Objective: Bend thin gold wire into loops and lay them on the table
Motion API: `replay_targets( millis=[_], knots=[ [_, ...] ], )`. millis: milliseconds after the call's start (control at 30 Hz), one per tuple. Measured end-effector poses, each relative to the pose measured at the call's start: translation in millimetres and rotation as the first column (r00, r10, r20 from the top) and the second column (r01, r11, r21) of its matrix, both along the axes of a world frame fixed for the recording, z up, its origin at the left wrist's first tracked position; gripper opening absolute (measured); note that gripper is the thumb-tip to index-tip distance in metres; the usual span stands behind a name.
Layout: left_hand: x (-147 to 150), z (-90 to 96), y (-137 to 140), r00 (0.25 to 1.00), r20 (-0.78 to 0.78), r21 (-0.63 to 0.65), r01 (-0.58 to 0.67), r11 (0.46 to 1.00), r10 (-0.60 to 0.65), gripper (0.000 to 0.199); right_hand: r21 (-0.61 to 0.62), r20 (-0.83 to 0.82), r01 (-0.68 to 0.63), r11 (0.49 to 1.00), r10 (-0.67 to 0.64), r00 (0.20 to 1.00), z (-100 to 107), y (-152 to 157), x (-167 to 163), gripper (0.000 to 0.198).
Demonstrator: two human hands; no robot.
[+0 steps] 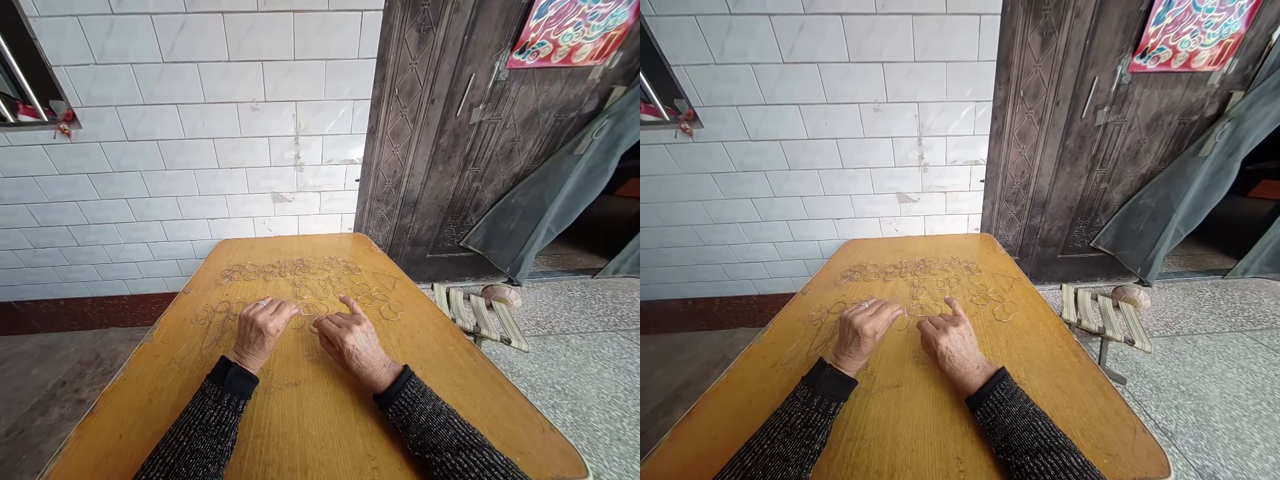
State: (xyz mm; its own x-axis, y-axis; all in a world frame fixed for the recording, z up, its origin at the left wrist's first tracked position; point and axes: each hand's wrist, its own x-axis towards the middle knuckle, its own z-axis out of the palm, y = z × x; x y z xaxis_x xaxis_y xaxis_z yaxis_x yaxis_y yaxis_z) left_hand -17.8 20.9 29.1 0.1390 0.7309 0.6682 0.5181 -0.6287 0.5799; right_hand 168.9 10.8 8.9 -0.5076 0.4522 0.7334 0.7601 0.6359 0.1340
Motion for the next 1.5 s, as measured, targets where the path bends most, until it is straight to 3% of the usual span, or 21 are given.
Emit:
replay_targets(
  millis=[233, 367, 500, 600, 700, 1200, 1500],
  knots=[
    [-4, 1.2, 3, 0.988, -0.157, 0.074, 0.011, 0.997, 0.001, 0.01, -0.008, -0.077, 0.065, 0.998, -0.065, 0.995, 2, -1, 2, 0.023],
    [-2, -1.1, 4, 0.989, -0.149, 0.043, 0.028, 0.999, -0.021, 0.01, 0.008, -0.084, 0.092, 0.996, -0.091, 0.992, 3, -1, 3, 0.023],
    [7, -7.4, 6, 0.996, 0.061, -0.176, 0.07, 0.982, -0.06, 0.013, 0.088, -0.023, 0.102, 0.991, -0.101, 0.995, 2, 1, 3, 0.023],
    [15, -12.5, 8, 0.952, 0.303, -0.413, 0.177, 0.893, -0.049, 0.019, 0.161, 0.012, 0.084, 0.983, -0.087, 0.996, -1, 2, 4, 0.023],
    [20, -13.8, 8, 0.894, 0.447, -0.495, 0.278, 0.823, -0.033, 0.022, 0.189, 0.038, 0.083, 0.978, -0.092, 0.995, -3, 2, 4, 0.022],
    [20, -13.2, 6, 0.852, 0.51, -0.443, 0.377, 0.813, -0.118, 0.016, 0.17, -0.021, 0.109, 0.979, -0.107, 0.994, 0, 0, 1, 0.026],
    [25, -16.0, 3, 0.88, 0.467, -0.484, 0.335, 0.808, -0.085, 0.014, 0.08, -0.041, 0.206, 0.975, -0.203, 0.978, 1, 0, -1, 0.019]
  ],
)
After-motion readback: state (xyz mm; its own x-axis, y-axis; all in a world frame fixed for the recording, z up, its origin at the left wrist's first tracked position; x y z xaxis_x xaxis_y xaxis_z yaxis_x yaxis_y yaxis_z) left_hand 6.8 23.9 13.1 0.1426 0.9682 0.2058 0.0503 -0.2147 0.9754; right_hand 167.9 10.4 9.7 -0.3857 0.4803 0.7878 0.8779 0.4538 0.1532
